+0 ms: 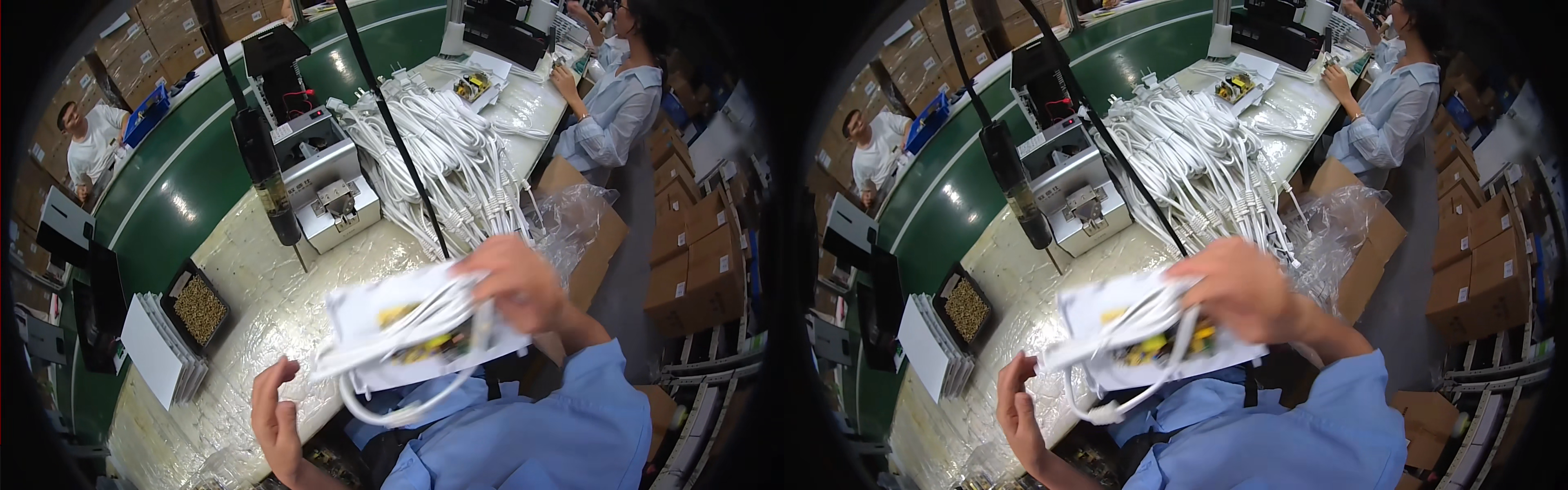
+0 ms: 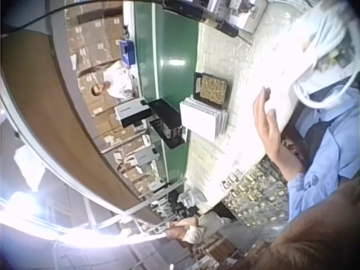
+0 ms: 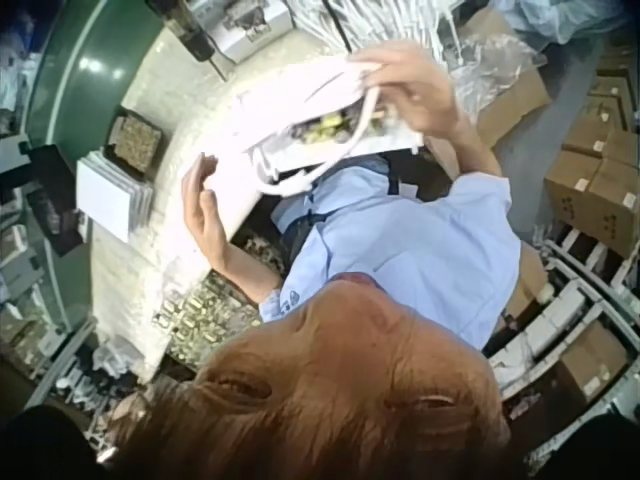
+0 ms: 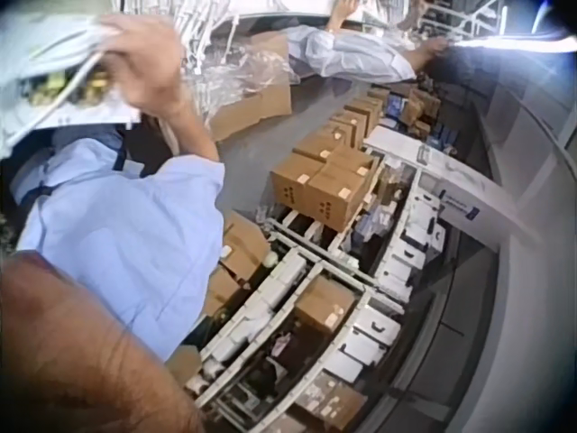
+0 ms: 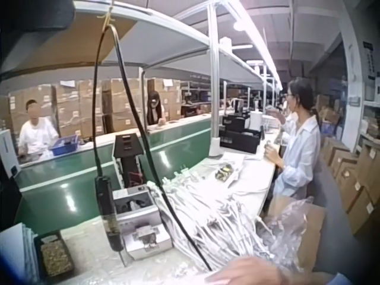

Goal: Assembling electronic power components by attaching wires and using an electric screwdriver at a factory workstation.

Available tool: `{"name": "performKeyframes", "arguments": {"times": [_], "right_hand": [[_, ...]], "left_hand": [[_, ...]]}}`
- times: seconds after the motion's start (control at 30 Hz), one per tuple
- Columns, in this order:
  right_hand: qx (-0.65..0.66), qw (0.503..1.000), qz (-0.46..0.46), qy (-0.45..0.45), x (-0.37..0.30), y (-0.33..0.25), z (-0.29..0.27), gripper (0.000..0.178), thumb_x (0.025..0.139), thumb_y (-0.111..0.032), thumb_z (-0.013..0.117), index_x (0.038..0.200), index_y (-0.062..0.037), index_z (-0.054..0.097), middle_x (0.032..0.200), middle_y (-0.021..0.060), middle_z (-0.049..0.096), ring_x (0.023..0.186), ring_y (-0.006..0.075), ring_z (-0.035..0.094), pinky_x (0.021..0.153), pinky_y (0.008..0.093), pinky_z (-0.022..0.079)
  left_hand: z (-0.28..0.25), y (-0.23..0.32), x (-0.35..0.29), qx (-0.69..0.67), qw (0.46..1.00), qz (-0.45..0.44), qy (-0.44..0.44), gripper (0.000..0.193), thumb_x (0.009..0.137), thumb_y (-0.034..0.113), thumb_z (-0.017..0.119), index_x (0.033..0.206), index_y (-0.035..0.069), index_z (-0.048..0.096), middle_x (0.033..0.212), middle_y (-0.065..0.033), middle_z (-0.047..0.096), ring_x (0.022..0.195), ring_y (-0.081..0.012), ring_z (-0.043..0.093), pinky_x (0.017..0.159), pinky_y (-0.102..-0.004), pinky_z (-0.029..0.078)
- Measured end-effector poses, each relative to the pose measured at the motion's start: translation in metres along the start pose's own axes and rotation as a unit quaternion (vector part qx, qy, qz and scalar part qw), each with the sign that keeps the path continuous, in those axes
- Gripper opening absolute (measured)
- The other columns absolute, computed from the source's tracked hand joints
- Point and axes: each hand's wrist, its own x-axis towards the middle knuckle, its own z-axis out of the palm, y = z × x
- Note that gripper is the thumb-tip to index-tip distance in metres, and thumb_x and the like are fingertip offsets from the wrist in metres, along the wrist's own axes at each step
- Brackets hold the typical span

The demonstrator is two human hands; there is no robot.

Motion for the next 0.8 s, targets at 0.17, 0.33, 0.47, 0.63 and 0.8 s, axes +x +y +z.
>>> {"name": "performKeyframes", "arguments": {"times": [0.17,0.33,0.47,0.63,0.8], "right_hand": [[-0.031,0.821,0.247,0.514,-0.019,0.038,-0.075,0.013,0.098,-0.009,0.060,0.108,-0.0007,0.059,0.097,0.0037,0.062,0.088,0.0081,0.056,0.080,0.0268,0.047],[-0.060,0.780,0.187,0.594,-0.038,0.196,-0.155,0.018,0.098,-0.018,0.064,0.103,0.0001,0.064,0.096,0.0035,0.069,0.089,0.0067,0.062,0.075,0.0227,0.047],[-0.203,0.736,0.269,0.586,-0.056,0.316,-0.172,0.024,0.096,-0.025,0.065,0.108,-0.0033,0.067,0.094,0.0085,0.072,0.086,0.0172,0.068,0.075,0.0309,0.051],[-0.417,0.593,0.467,0.505,-0.108,0.433,-0.177,0.033,0.092,-0.032,0.053,0.111,-0.0102,0.068,0.095,0.0199,0.072,0.085,0.0413,0.068,0.074,0.0528,0.051],[-0.257,0.722,0.428,0.478,-0.202,0.512,-0.178,0.039,0.091,-0.041,0.057,0.106,-0.0060,0.068,0.105,0.0189,0.067,0.099,0.0379,0.065,0.078,0.0535,0.051]], "left_hand": [[-0.006,-0.018,-0.007,0.029,0.994,-0.101,0.042,0.040,0.101,0.022,0.052,0.133,-0.001,0.057,0.118,-0.0114,0.060,0.112,-0.0205,0.057,0.100,-0.0347,0.043],[-0.013,-0.042,-0.032,0.035,0.983,-0.155,0.092,0.036,0.098,0.007,0.053,0.133,0.001,0.057,0.122,-0.0100,0.058,0.113,-0.0203,0.057,0.100,-0.0332,0.043],[-0.048,-0.062,-0.071,0.199,0.967,-0.136,0.084,0.069,0.096,0.040,0.062,0.152,0.012,0.033,0.121,-0.0147,0.062,0.113,-0.0283,0.061,0.097,-0.0332,0.050],[-0.064,-0.038,-0.087,0.147,0.945,-0.190,0.220,0.035,0.096,0.006,0.054,0.130,0.000,0.058,0.123,-0.0102,0.059,0.113,-0.0213,0.057,0.100,-0.0328,0.043],[-0.126,-0.020,-0.128,0.233,0.918,-0.175,0.271,0.030,0.090,0.001,0.060,0.120,0.000,0.064,0.120,-0.0148,0.063,0.111,-0.0281,0.059,0.095,-0.0363,0.046]]}}
